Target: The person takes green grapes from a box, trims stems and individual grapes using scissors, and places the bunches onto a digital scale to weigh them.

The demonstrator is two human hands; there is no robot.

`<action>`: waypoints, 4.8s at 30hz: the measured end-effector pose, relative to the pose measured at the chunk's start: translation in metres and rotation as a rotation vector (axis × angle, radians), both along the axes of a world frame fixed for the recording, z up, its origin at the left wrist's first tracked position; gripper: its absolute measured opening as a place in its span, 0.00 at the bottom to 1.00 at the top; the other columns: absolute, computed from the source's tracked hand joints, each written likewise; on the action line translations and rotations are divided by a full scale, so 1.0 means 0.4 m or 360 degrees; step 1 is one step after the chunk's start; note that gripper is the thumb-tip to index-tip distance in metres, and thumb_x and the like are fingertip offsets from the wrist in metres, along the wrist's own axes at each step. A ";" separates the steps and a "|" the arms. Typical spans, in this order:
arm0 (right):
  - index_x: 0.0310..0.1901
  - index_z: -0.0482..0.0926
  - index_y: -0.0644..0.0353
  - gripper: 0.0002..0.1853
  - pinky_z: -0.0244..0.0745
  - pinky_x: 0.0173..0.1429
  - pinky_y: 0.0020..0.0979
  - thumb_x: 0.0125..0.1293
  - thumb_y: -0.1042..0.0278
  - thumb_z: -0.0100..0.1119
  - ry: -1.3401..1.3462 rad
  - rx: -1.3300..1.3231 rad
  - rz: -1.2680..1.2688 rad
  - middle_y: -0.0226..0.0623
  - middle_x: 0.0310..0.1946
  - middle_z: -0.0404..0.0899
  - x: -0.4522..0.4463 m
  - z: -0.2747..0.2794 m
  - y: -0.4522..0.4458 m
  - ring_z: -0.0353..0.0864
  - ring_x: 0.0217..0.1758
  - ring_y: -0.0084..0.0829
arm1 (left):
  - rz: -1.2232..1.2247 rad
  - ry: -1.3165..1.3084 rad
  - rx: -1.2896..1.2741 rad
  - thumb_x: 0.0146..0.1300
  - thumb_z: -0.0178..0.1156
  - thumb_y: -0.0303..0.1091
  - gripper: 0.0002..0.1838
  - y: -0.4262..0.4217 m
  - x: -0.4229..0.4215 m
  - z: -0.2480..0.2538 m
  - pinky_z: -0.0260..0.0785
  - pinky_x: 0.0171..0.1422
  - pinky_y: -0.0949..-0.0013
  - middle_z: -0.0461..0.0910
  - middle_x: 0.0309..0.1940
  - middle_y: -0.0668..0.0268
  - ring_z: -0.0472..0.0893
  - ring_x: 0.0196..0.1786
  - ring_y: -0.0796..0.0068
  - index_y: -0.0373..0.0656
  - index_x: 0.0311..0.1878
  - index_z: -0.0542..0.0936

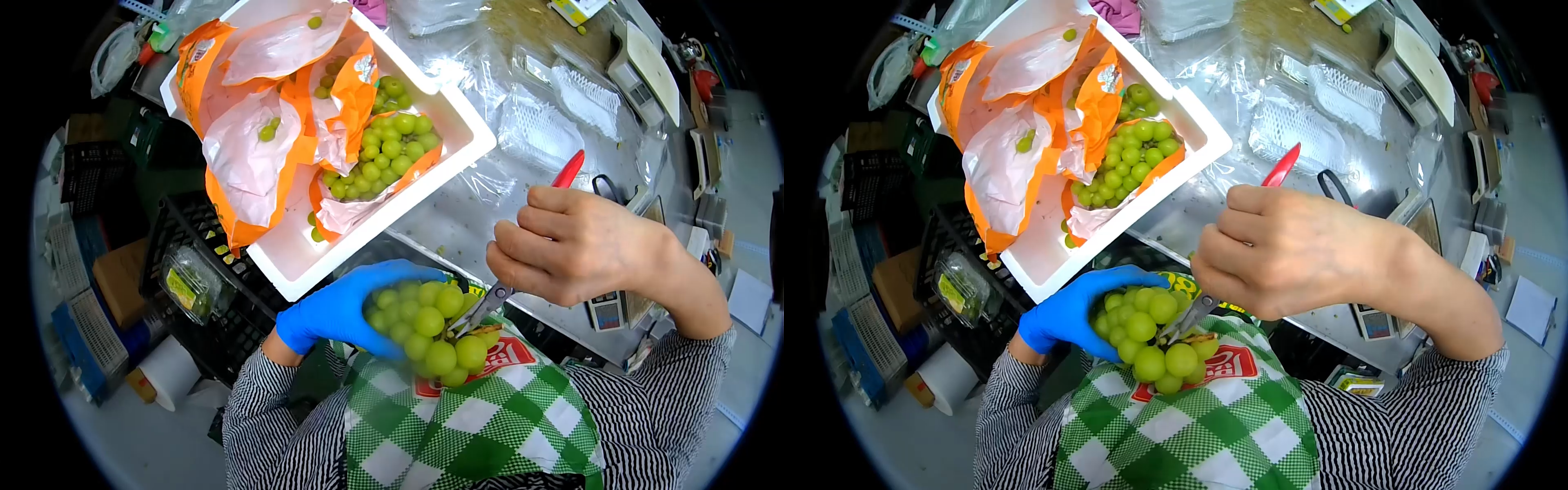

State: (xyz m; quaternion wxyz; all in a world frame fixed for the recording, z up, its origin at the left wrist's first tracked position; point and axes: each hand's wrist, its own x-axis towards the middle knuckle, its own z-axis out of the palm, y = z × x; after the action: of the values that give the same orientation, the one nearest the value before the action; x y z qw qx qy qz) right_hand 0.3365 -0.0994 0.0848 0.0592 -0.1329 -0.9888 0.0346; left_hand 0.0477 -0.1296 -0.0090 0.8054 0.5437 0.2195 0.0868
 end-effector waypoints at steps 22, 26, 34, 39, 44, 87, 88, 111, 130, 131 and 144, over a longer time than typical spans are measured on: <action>0.24 0.75 0.62 0.10 0.62 0.32 0.26 0.44 0.64 0.59 -0.0100 0.0166 0.0095 0.28 0.21 0.63 -0.006 0.016 0.010 0.69 0.25 0.24 | 0.0015 0.0022 -0.0084 0.40 0.78 0.36 0.48 -0.006 0.032 -0.023 0.64 0.72 0.61 0.76 0.62 0.60 0.75 0.63 0.68 0.41 0.69 0.68; 0.28 0.76 0.64 0.11 0.63 0.32 0.26 0.45 0.66 0.61 -0.0258 0.0097 0.0089 0.28 0.22 0.64 0.006 0.039 0.014 0.70 0.25 0.24 | 0.0001 -0.0016 -0.0053 0.43 0.77 0.37 0.48 -0.005 0.040 -0.033 0.64 0.72 0.61 0.75 0.63 0.59 0.75 0.64 0.68 0.41 0.70 0.67; 0.39 0.79 0.68 0.15 0.67 0.33 0.28 0.48 0.71 0.63 -0.0193 0.0122 -0.0005 0.31 0.27 0.70 0.039 0.035 0.038 0.73 0.29 0.26 | 0.0013 0.0060 -0.0076 0.51 0.73 0.40 0.43 0.009 0.055 -0.023 0.64 0.71 0.62 0.75 0.63 0.58 0.74 0.64 0.66 0.41 0.70 0.67; 0.44 0.79 0.67 0.18 0.70 0.36 0.31 0.48 0.73 0.62 -0.0165 0.0061 -0.0159 0.33 0.30 0.72 0.077 0.036 0.057 0.74 0.30 0.30 | 0.0008 0.0127 -0.0108 0.51 0.74 0.39 0.43 -0.005 0.049 -0.038 0.64 0.72 0.61 0.74 0.63 0.57 0.73 0.65 0.65 0.41 0.70 0.67; 0.49 0.78 0.63 0.25 0.75 0.42 0.33 0.44 0.75 0.67 -0.0089 -0.0177 -0.0576 0.39 0.38 0.79 0.088 0.060 0.050 0.80 0.37 0.37 | 0.0111 0.0304 -0.0310 0.52 0.73 0.36 0.44 -0.006 0.030 -0.065 0.60 0.74 0.62 0.71 0.66 0.58 0.69 0.69 0.66 0.40 0.72 0.64; 0.50 0.80 0.64 0.18 0.74 0.38 0.24 0.65 0.60 0.61 0.0428 -0.2232 -0.0858 0.35 0.35 0.80 -0.143 0.071 0.186 0.78 0.34 0.21 | 0.0734 -0.0100 -0.0597 0.61 0.66 0.44 0.40 -0.098 0.020 0.005 0.61 0.72 0.66 0.70 0.65 0.58 0.70 0.67 0.69 0.35 0.71 0.63; 0.52 0.80 0.63 0.18 0.74 0.37 0.23 0.65 0.61 0.61 0.0664 -0.2169 -0.0833 0.35 0.35 0.80 -0.157 0.066 0.200 0.79 0.34 0.20 | 0.0743 -0.0104 -0.0629 0.61 0.67 0.44 0.40 -0.105 0.018 -0.001 0.61 0.72 0.65 0.70 0.66 0.58 0.70 0.68 0.68 0.35 0.72 0.63; 0.22 0.79 0.60 0.05 0.70 0.30 0.30 0.46 0.69 0.61 -0.0957 0.0102 -0.0366 0.33 0.21 0.74 -0.159 0.224 -0.027 0.79 0.26 0.30 | 0.1152 0.0067 -0.0422 0.56 0.72 0.43 0.41 -0.139 0.015 0.012 0.61 0.72 0.63 0.70 0.64 0.57 0.69 0.67 0.67 0.36 0.69 0.65; 0.42 0.78 0.78 0.17 0.65 0.32 0.30 0.54 0.72 0.58 -0.1245 0.0333 -0.0364 0.37 0.26 0.71 -0.233 0.213 -0.091 0.74 0.27 0.28 | 0.1209 0.0063 -0.0514 0.56 0.72 0.39 0.40 -0.166 0.008 0.009 0.64 0.70 0.65 0.72 0.61 0.57 0.71 0.65 0.68 0.35 0.68 0.65; 0.41 0.78 0.78 0.17 0.65 0.31 0.30 0.53 0.72 0.58 -0.1246 0.0303 -0.0363 0.37 0.26 0.71 -0.233 0.213 -0.092 0.73 0.26 0.28 | 0.1195 0.0060 -0.0512 0.56 0.72 0.39 0.40 -0.165 0.008 0.012 0.64 0.70 0.65 0.72 0.61 0.57 0.71 0.65 0.68 0.35 0.68 0.65; 0.39 0.77 0.70 0.14 0.71 0.30 0.36 0.50 0.75 0.64 -0.0855 0.0112 -0.0677 0.36 0.26 0.70 -0.205 0.262 -0.045 0.74 0.25 0.33 | 0.1044 0.0036 -0.0730 0.61 0.67 0.43 0.39 -0.128 0.016 -0.005 0.64 0.70 0.67 0.71 0.63 0.57 0.71 0.66 0.69 0.34 0.70 0.63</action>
State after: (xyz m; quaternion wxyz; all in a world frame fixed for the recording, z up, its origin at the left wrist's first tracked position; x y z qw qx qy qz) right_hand 0.2544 -0.1175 0.1895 -0.1928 -0.3383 -0.9198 -0.0487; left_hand 0.0542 -0.1809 -0.0109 0.8330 0.2518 0.4040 0.2820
